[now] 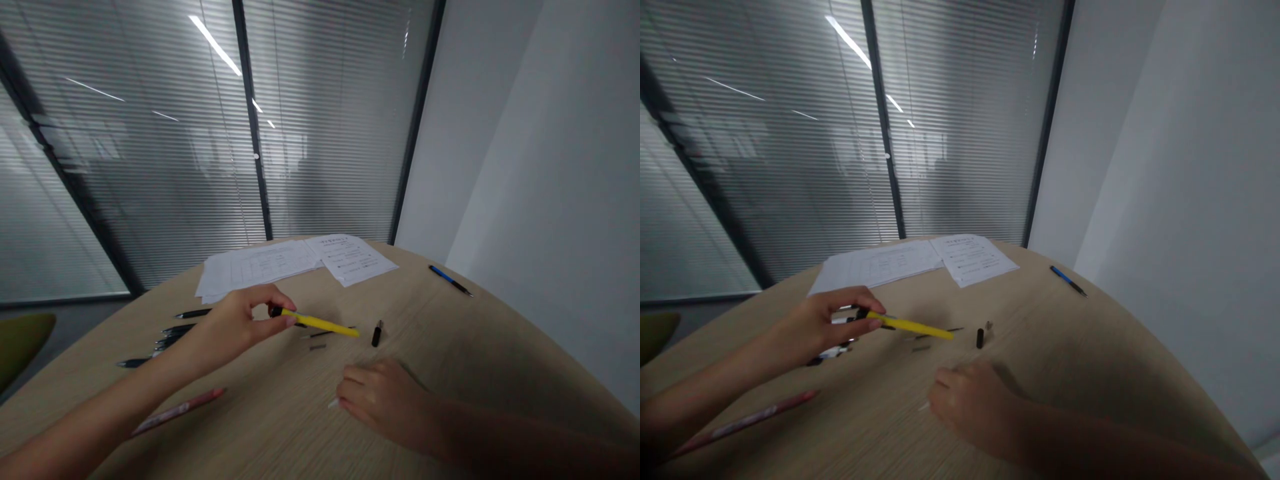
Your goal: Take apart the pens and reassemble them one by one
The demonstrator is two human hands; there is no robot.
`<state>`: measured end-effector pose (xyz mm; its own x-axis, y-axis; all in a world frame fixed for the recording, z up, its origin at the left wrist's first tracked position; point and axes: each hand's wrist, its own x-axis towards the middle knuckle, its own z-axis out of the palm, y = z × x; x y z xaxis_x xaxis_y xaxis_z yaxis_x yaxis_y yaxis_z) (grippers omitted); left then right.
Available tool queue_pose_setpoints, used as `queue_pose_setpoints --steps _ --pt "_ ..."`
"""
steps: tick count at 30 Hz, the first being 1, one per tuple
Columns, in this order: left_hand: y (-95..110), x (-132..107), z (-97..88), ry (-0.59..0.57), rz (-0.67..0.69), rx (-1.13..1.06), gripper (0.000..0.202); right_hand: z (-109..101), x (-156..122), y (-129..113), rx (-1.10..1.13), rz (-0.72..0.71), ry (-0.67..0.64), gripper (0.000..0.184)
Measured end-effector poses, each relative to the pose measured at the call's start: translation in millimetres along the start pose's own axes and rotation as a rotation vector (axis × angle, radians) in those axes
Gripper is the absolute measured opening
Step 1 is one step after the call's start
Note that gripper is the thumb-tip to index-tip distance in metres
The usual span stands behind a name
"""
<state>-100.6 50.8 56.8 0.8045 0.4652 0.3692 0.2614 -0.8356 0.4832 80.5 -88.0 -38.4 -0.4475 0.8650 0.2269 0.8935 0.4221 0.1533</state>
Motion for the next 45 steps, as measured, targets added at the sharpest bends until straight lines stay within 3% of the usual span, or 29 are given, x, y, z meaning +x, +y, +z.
queue_pose_setpoints --steps 4,8,13,18,21,25,30,33,38,41,45 --pt "-3.0 3.2 -0.2 -0.1 -0.15 -0.113 0.017 1.6 1.6 9.5 -0.098 0.121 0.004 0.012" --pt "-6.1 5.2 5.2 -0.177 -0.298 -0.257 0.017 6.4 1.0 22.5 -0.167 0.136 0.055 0.02" --pt "-10.1 -0.1 26.0 -0.259 -0.329 -0.426 0.012 8.2 -0.3 29.9 -0.064 0.234 -0.025 0.014" --pt "-0.5 -16.5 46.9 -0.38 -0.323 -0.231 0.012 0.1 1.4 28.7 0.036 0.328 -0.072 0.015" --pt "8.8 -29.4 53.1 -0.436 -0.154 0.029 0.017 -2.8 1.8 27.8 0.031 0.308 -0.082 0.015" --pt "12.1 -42.1 63.4 -0.325 0.227 0.305 0.02 -5.1 1.2 25.9 0.022 0.297 -0.065 0.013" --pt "-1.8 -50.6 76.4 -0.129 0.503 0.476 0.017 -18.8 2.2 27.9 0.056 0.343 0.047 0.012" --pt "-6.4 -53.1 72.2 -0.066 0.458 0.336 0.022 -34.4 1.8 35.0 0.168 0.422 0.156 0.012" --pt "1.5 -54.6 62.3 -0.081 0.177 -0.028 0.02 -65.8 -5.0 41.6 0.529 0.521 0.332 0.008" --pt "4.3 -57.3 66.6 -0.055 0.103 -0.153 0.018 -82.6 -11.3 34.4 0.613 0.47 0.34 0.008" --pt "6.3 -61.1 72.7 -0.051 0.111 -0.204 0.016 -95.0 -17.7 18.3 0.529 0.313 0.354 0.01"
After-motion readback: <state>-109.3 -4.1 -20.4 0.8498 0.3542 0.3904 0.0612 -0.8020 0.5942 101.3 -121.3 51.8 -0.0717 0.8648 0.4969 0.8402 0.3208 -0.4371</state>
